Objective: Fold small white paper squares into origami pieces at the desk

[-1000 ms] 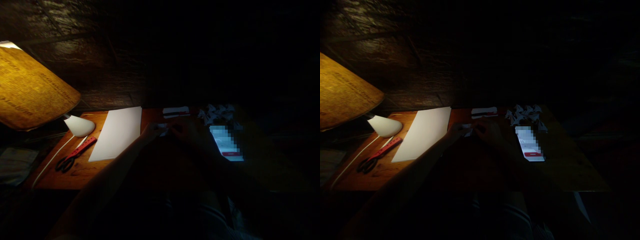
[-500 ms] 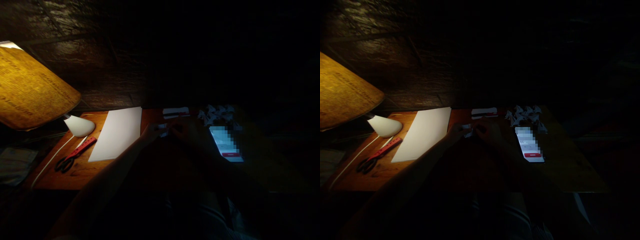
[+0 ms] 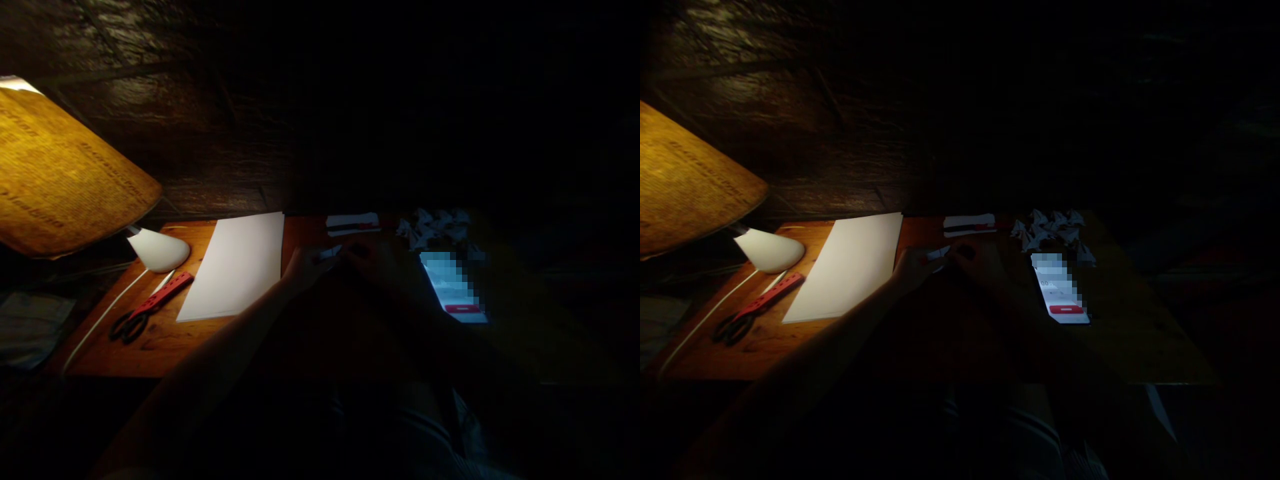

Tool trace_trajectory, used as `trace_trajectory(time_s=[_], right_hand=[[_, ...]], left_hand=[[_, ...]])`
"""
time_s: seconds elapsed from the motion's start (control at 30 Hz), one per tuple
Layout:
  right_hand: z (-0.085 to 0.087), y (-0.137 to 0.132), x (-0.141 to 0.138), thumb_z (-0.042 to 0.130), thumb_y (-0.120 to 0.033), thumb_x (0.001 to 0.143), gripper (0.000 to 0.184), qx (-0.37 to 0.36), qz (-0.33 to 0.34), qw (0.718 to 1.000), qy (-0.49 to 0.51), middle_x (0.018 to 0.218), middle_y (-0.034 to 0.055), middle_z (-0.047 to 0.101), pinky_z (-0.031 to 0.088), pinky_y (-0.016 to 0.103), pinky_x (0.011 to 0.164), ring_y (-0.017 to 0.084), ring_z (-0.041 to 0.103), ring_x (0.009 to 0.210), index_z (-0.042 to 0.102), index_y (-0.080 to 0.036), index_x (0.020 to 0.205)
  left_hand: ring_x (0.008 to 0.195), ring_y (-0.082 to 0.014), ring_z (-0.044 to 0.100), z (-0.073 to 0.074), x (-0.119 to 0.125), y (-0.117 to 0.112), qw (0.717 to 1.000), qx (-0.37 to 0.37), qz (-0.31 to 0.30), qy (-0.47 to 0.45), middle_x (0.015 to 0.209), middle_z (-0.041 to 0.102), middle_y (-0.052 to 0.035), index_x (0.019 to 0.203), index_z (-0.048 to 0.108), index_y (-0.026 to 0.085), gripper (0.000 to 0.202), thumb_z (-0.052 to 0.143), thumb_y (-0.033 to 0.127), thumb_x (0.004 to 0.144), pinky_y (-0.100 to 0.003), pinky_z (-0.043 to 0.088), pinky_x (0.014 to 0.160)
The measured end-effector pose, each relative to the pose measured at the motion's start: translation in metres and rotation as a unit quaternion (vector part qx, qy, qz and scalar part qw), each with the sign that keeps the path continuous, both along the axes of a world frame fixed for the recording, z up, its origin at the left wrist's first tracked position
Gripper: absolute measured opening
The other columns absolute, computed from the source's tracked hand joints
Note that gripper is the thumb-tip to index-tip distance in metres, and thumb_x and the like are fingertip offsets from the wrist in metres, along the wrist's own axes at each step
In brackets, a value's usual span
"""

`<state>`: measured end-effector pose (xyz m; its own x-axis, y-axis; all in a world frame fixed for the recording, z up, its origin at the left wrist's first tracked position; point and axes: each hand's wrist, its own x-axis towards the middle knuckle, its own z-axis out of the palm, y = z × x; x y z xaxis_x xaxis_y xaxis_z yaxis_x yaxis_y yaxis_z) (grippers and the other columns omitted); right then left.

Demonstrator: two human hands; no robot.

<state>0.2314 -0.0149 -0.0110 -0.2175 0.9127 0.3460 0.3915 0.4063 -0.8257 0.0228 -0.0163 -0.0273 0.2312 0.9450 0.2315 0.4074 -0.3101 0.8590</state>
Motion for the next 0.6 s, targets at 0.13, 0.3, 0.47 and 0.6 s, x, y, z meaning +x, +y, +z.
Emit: trace_trajectory(time_s=[0.13,0.3,0.47,0.6], right_hand=[[-0.002,0.001,0.0,0.08,-0.019,0.088,0.005,-0.001,-0.023,1.0,-0.01,0.095,0.0037,0.084,0.058,0.034,0.08,0.022,0.077,0.086,0.08,-0.024,0.091],[-0.006,0.004,0.001,0.078,-0.019,0.089,0.006,-0.033,-0.011,0.999,-0.011,0.093,0.0041,0.084,0.059,0.034,0.078,0.023,0.078,0.085,0.082,-0.023,0.088],[-0.013,0.01,0.0,0.077,-0.018,0.086,0.009,-0.056,-0.015,0.998,0.008,0.087,0.0026,0.084,0.058,0.03,0.07,0.021,0.078,0.079,0.082,-0.024,0.082],[-0.014,0.011,0.001,0.077,-0.017,0.086,0.01,-0.077,-0.011,0.997,0.022,0.085,0.0016,0.084,0.058,0.029,0.069,0.02,0.077,0.078,0.082,-0.024,0.081]], left_hand=[[0.064,-0.014,0.053,0.004,-0.001,-0.002,0.999,0.042,-0.003,0.027,0.067,0.064,-0.0014,0.07,0.07,0.018,0.034,0.077,0.045,0.09,-0.028,0.033,0.06],[0.064,-0.0156,0.051,0.008,0.0,-0.004,0.996,0.075,-0.027,0.041,0.068,0.062,-0.0024,0.069,0.069,0.02,0.033,0.072,0.042,0.093,-0.031,0.033,0.063],[0.066,-0.0165,0.053,0.005,-0.001,-0.003,0.991,0.093,-0.017,0.093,0.07,0.061,-0.0029,0.072,0.07,0.02,0.034,0.068,0.043,0.096,-0.03,0.031,0.064],[0.066,-0.0161,0.053,0.003,-0.002,-0.002,0.991,0.093,-0.021,0.097,0.071,0.061,-0.0025,0.072,0.07,0.02,0.034,0.069,0.043,0.097,-0.03,0.031,0.064]])
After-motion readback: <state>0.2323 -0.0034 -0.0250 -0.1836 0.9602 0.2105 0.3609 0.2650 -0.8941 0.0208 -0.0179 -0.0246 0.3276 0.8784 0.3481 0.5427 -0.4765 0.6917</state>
